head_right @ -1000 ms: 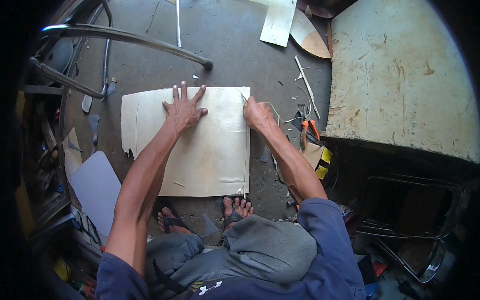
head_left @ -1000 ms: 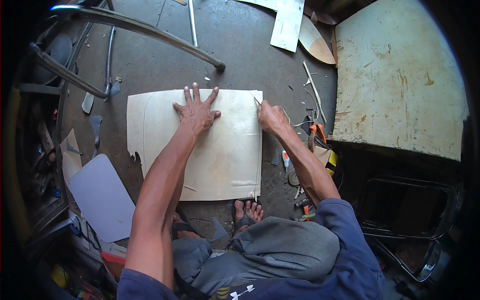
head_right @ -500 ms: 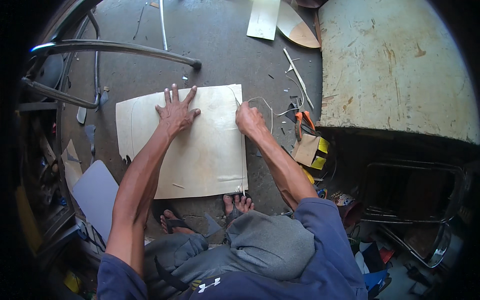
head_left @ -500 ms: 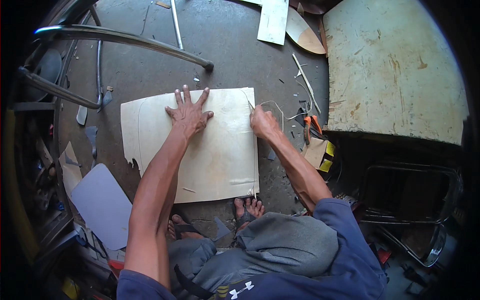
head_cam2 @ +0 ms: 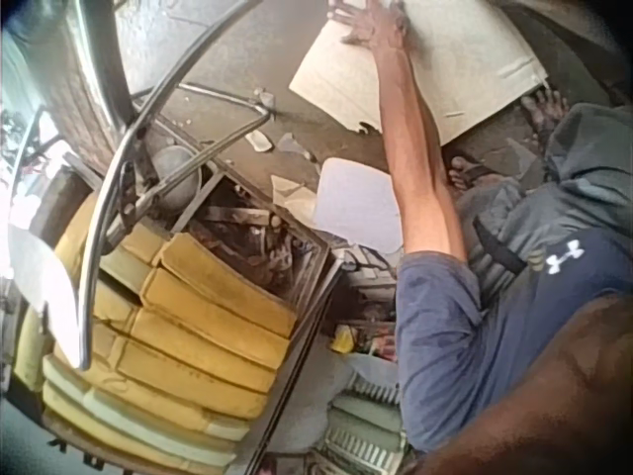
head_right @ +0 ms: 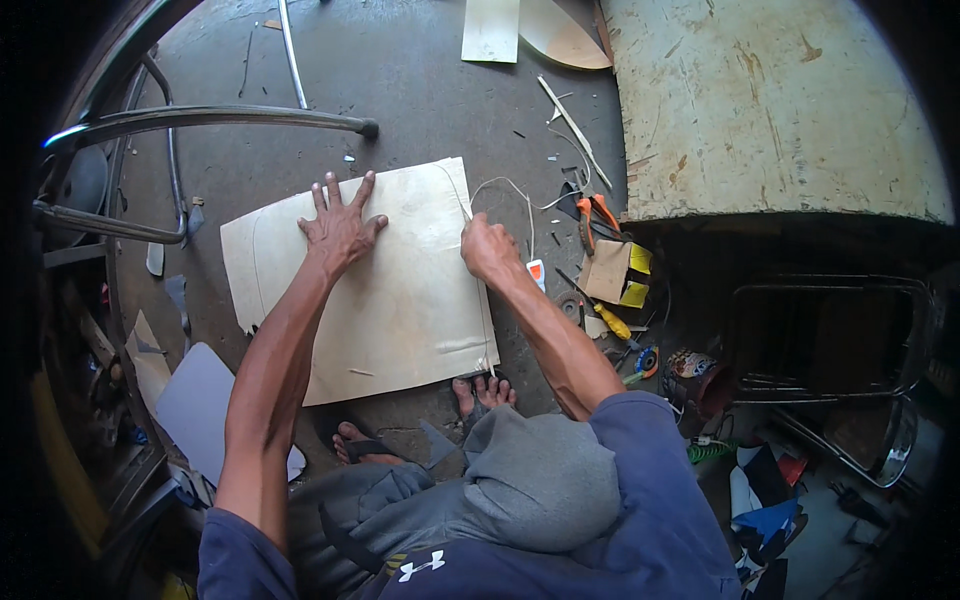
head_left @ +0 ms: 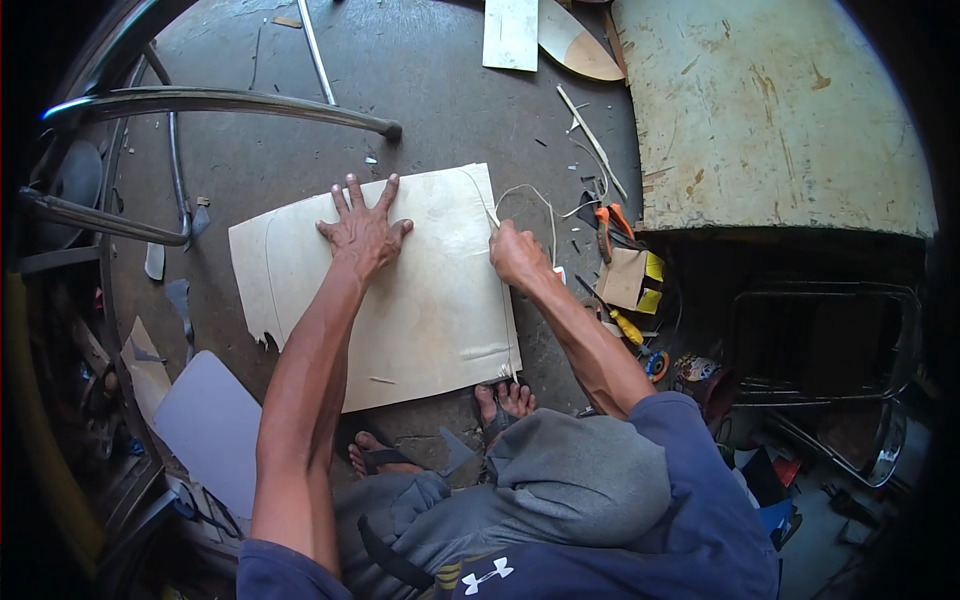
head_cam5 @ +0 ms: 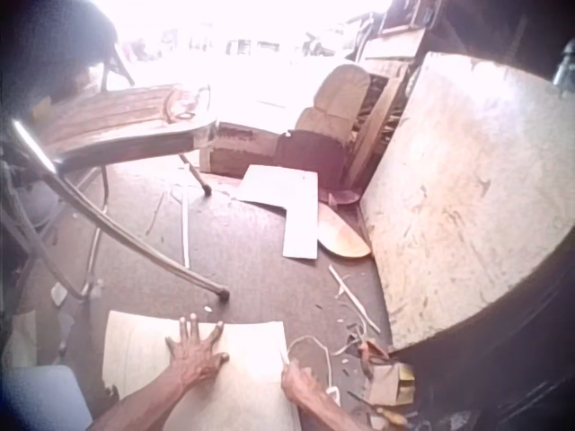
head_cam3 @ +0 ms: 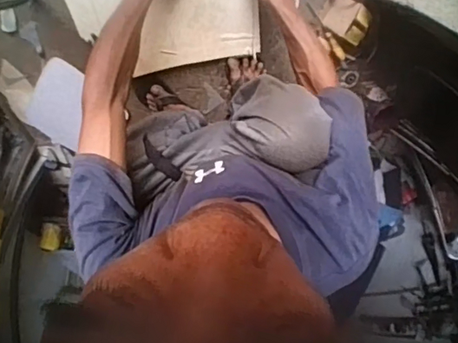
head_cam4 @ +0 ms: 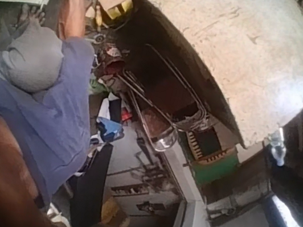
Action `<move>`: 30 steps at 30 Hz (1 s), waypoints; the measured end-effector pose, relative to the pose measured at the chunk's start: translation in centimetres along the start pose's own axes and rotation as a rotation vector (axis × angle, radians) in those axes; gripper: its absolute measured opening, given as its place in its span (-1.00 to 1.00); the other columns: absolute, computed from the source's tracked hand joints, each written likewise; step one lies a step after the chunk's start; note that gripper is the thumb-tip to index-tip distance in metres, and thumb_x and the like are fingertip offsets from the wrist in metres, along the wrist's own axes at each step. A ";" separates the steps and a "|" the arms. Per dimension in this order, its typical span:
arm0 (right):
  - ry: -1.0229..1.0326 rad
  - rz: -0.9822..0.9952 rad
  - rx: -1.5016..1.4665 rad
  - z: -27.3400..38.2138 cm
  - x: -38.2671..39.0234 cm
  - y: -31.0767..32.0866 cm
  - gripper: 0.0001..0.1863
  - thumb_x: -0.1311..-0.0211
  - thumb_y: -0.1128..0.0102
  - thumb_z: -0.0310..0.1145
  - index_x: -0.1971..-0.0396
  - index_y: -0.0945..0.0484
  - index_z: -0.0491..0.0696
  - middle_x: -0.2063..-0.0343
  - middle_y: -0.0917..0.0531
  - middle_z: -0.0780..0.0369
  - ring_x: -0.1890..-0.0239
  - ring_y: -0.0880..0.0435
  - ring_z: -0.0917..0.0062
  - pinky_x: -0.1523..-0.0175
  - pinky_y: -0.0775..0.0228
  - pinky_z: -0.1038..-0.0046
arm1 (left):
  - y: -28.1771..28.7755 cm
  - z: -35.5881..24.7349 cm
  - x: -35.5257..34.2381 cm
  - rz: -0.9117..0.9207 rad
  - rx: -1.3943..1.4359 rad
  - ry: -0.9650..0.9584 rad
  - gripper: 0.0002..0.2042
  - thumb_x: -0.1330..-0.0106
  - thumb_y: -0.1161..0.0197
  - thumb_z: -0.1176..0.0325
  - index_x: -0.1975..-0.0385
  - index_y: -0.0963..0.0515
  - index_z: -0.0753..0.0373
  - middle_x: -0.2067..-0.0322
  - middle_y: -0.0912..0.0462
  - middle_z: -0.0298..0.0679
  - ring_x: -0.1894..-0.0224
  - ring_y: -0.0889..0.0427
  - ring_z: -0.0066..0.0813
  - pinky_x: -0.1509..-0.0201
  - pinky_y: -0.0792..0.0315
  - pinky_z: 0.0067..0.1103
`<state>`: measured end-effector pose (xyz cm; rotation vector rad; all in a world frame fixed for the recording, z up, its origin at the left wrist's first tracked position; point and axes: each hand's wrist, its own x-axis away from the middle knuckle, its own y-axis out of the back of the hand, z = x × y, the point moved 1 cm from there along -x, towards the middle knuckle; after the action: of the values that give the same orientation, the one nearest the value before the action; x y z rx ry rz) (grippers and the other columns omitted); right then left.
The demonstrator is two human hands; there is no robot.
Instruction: The person traces a template onto a thin board, uses a utility knife to score and cut the board into a seat shape, and then places the cut board onto a metal folding chair frame.
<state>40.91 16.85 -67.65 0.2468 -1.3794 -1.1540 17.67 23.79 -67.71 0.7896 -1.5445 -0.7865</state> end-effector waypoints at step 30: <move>0.015 -0.032 0.040 -1.1 0.9 -0.5 -0.57 -0.49 0.15 -0.19 0.03 -0.47 -0.30 0.17 -0.62 -0.36 0.03 -0.63 -0.27 -0.12 -0.46 -0.11 | -4.2 -7.3 8.4 0.208 -0.042 -0.219 0.19 0.08 -0.53 -0.25 -0.56 0.13 -0.35 -0.59 0.47 -0.13 -0.53 0.52 0.40 -0.31 0.15 0.52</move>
<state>41.45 15.43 -67.73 0.3068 -1.3911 -1.1497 24.27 14.08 -65.91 0.5142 -1.7673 -0.7668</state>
